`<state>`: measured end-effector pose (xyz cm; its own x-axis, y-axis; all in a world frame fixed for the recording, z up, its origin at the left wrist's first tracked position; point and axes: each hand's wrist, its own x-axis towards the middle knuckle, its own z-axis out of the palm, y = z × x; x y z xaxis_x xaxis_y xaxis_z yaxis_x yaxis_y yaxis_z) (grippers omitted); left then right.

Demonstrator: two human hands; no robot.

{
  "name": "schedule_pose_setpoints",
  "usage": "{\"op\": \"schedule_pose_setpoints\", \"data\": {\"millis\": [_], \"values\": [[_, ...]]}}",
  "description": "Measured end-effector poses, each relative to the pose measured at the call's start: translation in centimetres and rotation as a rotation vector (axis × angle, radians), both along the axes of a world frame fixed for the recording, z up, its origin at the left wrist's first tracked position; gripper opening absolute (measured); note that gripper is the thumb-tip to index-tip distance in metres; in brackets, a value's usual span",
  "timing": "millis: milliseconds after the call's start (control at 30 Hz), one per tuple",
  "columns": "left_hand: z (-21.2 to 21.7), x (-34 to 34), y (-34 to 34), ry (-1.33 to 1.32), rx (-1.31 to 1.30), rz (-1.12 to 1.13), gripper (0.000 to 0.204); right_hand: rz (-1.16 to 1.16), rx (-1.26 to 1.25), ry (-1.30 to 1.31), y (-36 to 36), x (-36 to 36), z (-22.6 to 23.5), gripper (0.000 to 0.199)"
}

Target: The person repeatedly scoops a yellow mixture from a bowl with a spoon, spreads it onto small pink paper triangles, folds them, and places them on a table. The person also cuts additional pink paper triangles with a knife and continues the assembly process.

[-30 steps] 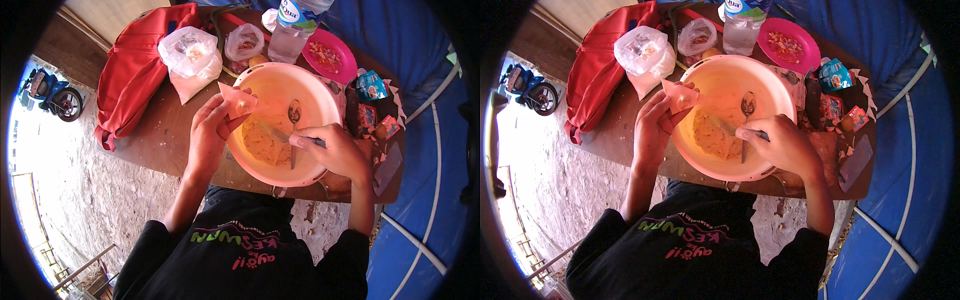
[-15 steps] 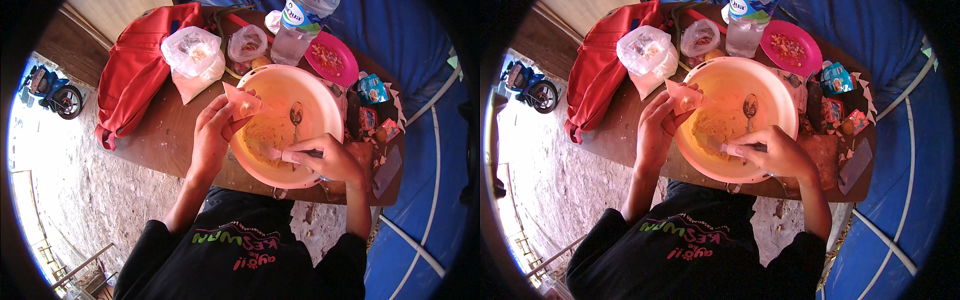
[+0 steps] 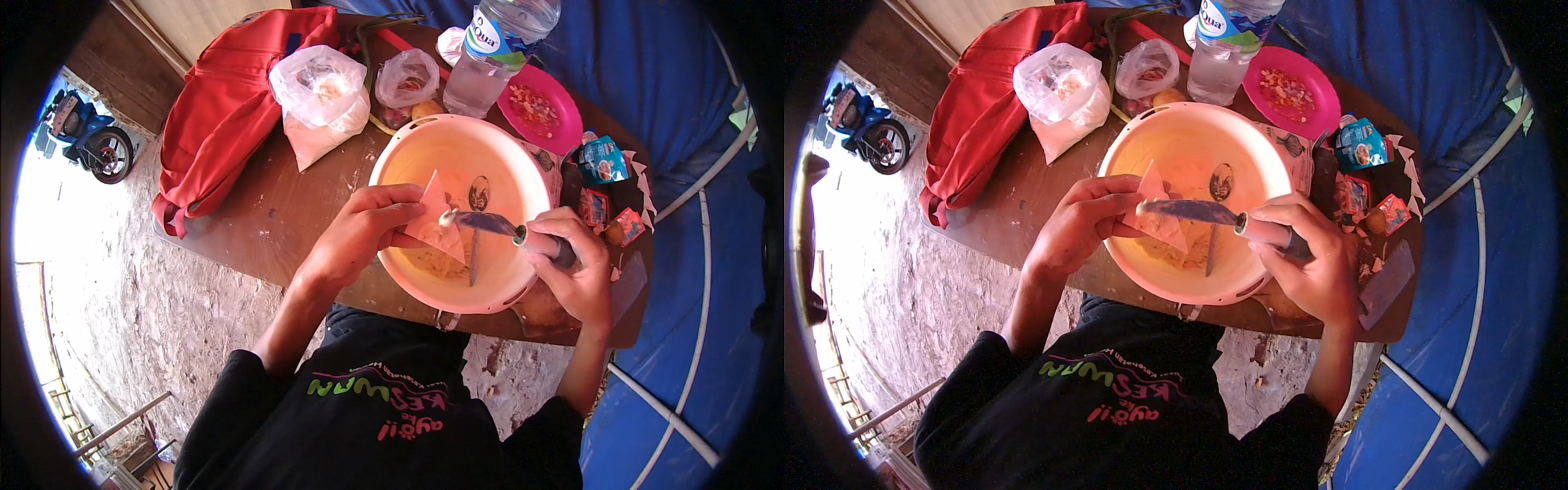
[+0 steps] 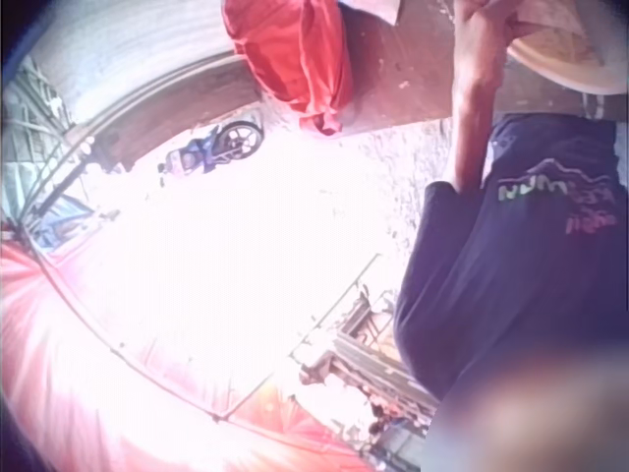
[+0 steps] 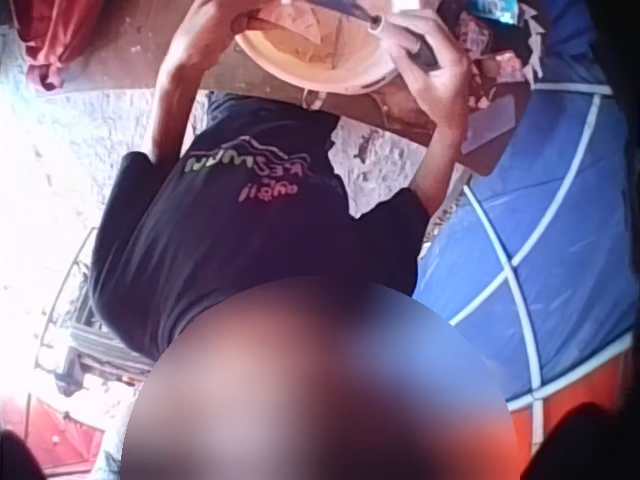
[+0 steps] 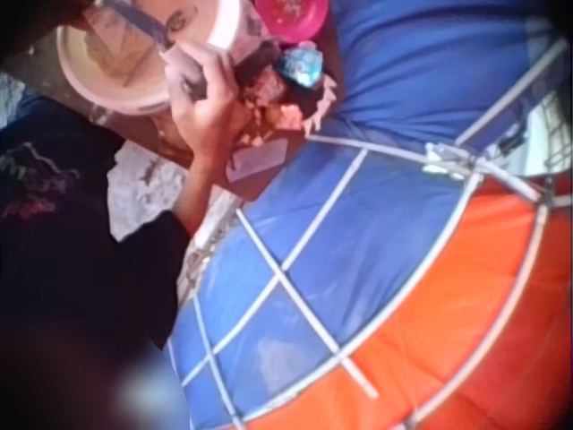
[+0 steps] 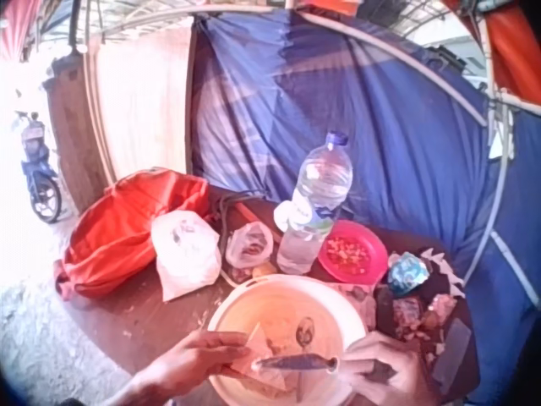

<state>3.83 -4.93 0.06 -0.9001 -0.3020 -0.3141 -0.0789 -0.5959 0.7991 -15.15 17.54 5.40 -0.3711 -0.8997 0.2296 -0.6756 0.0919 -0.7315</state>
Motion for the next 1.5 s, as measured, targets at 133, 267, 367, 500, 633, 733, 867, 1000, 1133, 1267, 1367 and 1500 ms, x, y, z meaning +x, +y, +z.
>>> {"op": "schedule_pose_setpoints", "data": {"millis": [133,267,367,500,633,733,867,1000,1133,1267,1367,1500], "values": [[0.3,-0.2,-0.3,0.048,0.105,-0.102,0.032,-0.047,-0.034,0.055,-0.7,0.4,-0.6,0.022],[0.8,0.3,-0.3,0.077,0.149,-0.111,0.033,-0.027,-0.089,0.065,-1.2,0.2,-1.6,0.022],[1.2,0.7,-0.2,0.066,0.141,-0.133,0.037,-0.028,-0.143,0.062,-1.3,0.2,-2.4,0.022],[1.8,1.1,-0.3,0.016,0.097,-0.147,0.035,-0.037,-0.206,0.109,-1.3,0.0,-2.9,0.02],[2.0,1.4,-0.4,-0.017,0.04,-0.152,0.031,-0.031,-0.238,0.149,-1.4,-0.2,-2.7,0.021],[2.0,1.6,-0.5,0.017,0.009,-0.184,0.03,-0.057,-0.212,0.213,-1.1,-0.4,-2.3,0.022],[2.1,1.9,-0.5,0.205,0.07,-0.279,0.032,-0.102,-0.064,0.391,-0.5,-1.1,-1.7,0.021],[1.9,1.7,-0.5,0.094,0.03,-0.104,0.034,-0.218,0.014,0.252,0.6,-1.3,-1.3,0.027],[1.2,0.7,-0.8,0.12,0.07,0.032,0.041,-0.425,0.018,-0.02,3.3,-1.6,-1.2,0.029],[0.8,0.2,-0.3,0.171,0.112,0.201,0.044,-0.608,0.034,-0.301,7.1,-1.7,-1.8,0.03],[0.6,-0.3,0.1,0.229,0.153,0.221,0.044,-0.783,0.058,-0.442,9.3,-0.6,-3.7,0.033],[0.3,-1.1,0.3,0.207,0.178,0.22,0.04,-0.802,0.123,-0.568,10.1,2.3,-8.3,0.032]]}}
